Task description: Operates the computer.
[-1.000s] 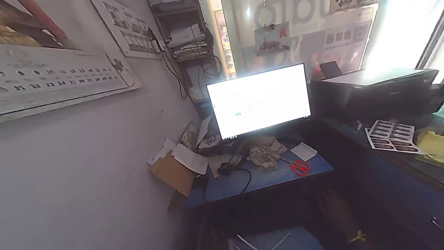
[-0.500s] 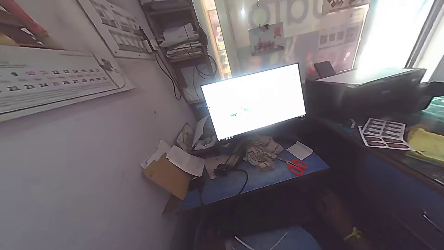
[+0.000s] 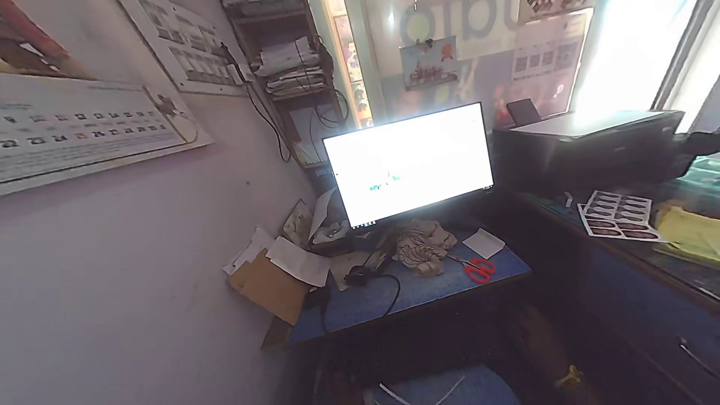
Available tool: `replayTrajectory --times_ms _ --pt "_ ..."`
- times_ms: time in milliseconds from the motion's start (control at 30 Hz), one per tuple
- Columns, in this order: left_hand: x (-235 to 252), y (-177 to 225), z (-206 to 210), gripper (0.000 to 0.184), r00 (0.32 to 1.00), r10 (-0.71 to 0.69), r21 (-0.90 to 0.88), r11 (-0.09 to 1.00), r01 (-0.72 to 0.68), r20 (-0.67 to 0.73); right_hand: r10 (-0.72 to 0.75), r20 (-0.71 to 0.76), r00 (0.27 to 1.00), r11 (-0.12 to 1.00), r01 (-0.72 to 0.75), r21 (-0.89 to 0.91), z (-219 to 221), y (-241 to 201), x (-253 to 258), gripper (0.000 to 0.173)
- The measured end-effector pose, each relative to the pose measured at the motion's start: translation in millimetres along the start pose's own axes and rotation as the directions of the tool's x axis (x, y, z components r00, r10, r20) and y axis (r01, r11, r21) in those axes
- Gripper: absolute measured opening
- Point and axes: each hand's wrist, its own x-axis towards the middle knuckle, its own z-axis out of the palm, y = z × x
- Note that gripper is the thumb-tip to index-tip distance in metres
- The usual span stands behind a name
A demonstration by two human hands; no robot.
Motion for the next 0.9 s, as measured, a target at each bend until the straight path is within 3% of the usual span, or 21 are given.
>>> replayTrajectory --times_ms 233,633,900 --pt "1.1 3.3 -4.6 0.051 1.0 -0.02 0.012 1.0 0.019 0.018 -0.033 -0.049 0.998 0.999 0.034 0.019 3.8 2.6 1.8 0.04" --pt "0.4 -2.7 0.7 0.067 0.999 0.005 -0.062 0.998 -0.008 -0.046 -0.003 0.068 0.998 1.0 0.003 0.003 -5.2 -3.1 0.3 0.043" --pt "-1.4 -5.3 4.4 0.068 0.997 0.023 -0.071 0.997 -0.028 -0.068 -0.014 0.053 0.999 1.0 0.013 0.013 -2.6 -2.2 -0.9 0.041"
